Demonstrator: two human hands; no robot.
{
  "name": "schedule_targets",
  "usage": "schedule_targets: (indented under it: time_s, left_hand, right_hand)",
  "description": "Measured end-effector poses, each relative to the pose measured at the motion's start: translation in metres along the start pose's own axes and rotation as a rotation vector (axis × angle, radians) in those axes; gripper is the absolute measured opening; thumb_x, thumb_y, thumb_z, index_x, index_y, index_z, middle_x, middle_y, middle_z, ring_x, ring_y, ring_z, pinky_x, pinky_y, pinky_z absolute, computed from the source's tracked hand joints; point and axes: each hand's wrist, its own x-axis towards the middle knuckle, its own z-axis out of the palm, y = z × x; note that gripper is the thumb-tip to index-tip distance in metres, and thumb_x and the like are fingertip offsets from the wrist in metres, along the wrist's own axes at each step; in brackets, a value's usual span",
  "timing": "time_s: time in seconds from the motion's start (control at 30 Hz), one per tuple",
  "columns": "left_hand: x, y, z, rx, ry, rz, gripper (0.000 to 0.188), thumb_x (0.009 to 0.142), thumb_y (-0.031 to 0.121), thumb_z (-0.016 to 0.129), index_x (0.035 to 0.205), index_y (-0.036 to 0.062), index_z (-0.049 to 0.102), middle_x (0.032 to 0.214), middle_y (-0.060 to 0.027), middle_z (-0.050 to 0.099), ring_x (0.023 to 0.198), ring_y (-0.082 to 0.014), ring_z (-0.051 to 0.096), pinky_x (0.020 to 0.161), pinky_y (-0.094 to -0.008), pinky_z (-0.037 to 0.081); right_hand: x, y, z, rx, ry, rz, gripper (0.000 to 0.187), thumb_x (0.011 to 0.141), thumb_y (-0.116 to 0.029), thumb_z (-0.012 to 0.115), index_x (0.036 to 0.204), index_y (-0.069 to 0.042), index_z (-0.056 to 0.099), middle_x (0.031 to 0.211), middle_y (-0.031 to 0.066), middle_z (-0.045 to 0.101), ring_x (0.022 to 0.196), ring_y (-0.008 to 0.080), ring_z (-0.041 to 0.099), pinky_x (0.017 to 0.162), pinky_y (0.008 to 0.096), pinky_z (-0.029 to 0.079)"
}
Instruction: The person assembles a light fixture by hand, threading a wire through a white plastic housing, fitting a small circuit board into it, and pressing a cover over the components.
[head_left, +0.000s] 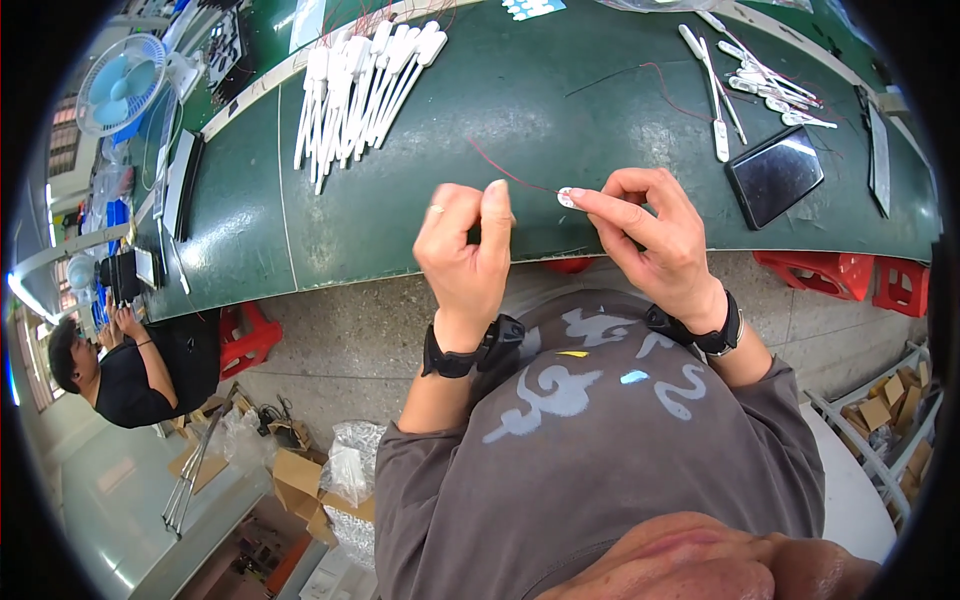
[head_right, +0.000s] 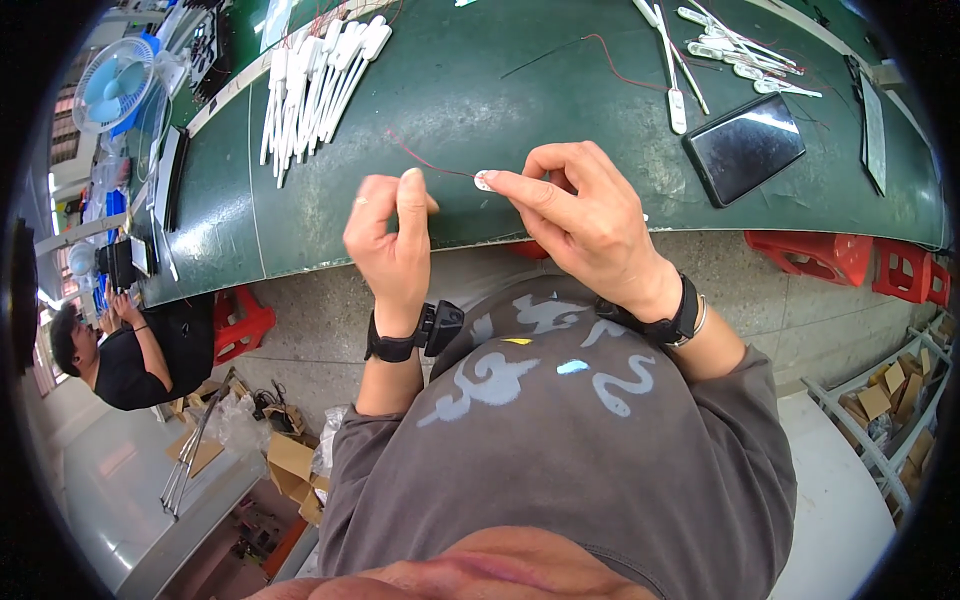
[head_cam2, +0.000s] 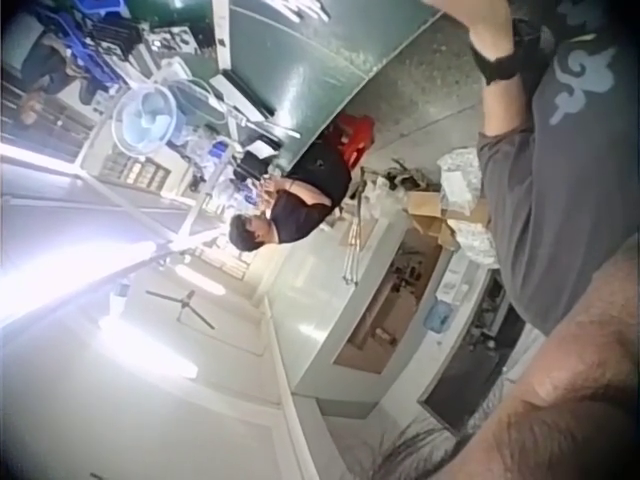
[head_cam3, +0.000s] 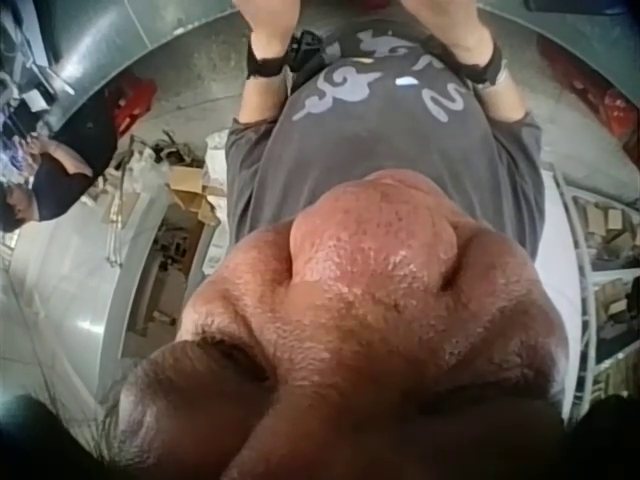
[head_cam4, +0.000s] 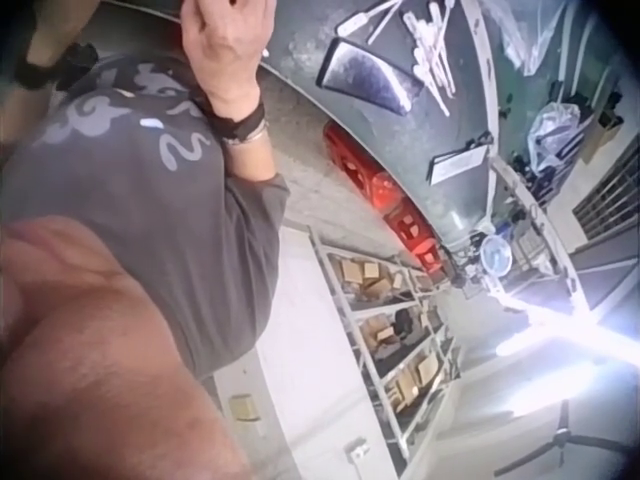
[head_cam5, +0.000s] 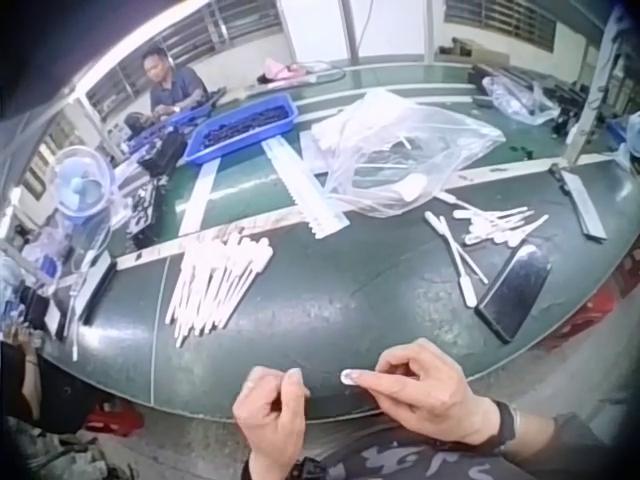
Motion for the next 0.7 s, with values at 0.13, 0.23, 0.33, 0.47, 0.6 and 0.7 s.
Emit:
schedule_targets:
  time_s: [0.13,0.23,0.33,0.47,0.6,0.7]
  left_hand:
    - [0.003,0.009,0.011,0.084,0.459,0.265,0.018,0.084,-0.003,0.072,0.1,0.0056,0.072,0.101,-0.007,0.067,0.091,-0.0247,0.063,0.077,-0.0346,0.052]
    - [0.003,0.016,0.006,0.254,0.337,0.407,0.023,0.082,-0.002,0.074,0.103,0.0081,0.073,0.104,-0.0057,0.069,0.1,-0.0256,0.063,0.088,-0.0391,0.051]
    - [0.01,0.02,0.004,0.374,0.227,0.494,0.027,0.08,0.0,0.076,0.105,0.0103,0.074,0.106,-0.004,0.07,0.109,-0.0258,0.062,0.099,-0.0436,0.047]
    - [0.018,0.015,0.001,0.431,0.086,0.537,0.029,0.078,0.003,0.079,0.105,0.0126,0.075,0.103,-0.001,0.071,0.115,-0.0248,0.061,0.11,-0.049,0.04]
    - [0.021,0.006,-0.007,0.385,0.005,0.558,0.028,0.077,0.006,0.081,0.103,0.0135,0.076,0.096,0.001,0.071,0.112,-0.0228,0.063,0.113,-0.0503,0.038]
    - [0.022,0.002,-0.009,0.343,-0.015,0.58,0.027,0.076,0.007,0.082,0.102,0.0138,0.076,0.091,0.0019,0.071,0.107,-0.0212,0.065,0.111,-0.0488,0.041]
  right_hand:
    - [0.0,0.0,0.0,-0.004,0.007,0.027,0.054,0.072,0.01,0.073,0.117,-0.019,0.076,0.093,0.0018,0.06,0.078,0.0187,0.056,0.063,0.0307,0.048]
    - [0.0,-0.002,0.0,-0.005,-0.005,0.035,0.053,0.072,0.01,0.073,0.117,-0.019,0.076,0.093,0.0019,0.06,0.078,0.0188,0.056,0.063,0.0307,0.048]
    - [-0.001,-0.002,0.001,0.001,-0.016,0.023,0.053,0.072,0.009,0.073,0.116,-0.019,0.076,0.093,0.0019,0.06,0.079,0.019,0.056,0.063,0.0308,0.048]
    - [0.0,-0.003,-0.001,-0.008,-0.039,-0.016,0.045,0.076,0.009,0.076,0.114,-0.015,0.075,0.093,0.0022,0.061,0.077,0.0178,0.057,0.064,0.0295,0.047]
    - [-0.001,-0.003,-0.002,0.025,-0.068,-0.012,0.047,0.074,0.009,0.076,0.115,-0.016,0.075,0.093,0.0021,0.061,0.077,0.0177,0.057,0.064,0.0299,0.047]
    - [-0.002,-0.004,-0.002,0.041,-0.083,-0.005,0.049,0.073,0.01,0.075,0.115,-0.016,0.075,0.093,0.0022,0.061,0.078,0.018,0.058,0.064,0.0302,0.047]
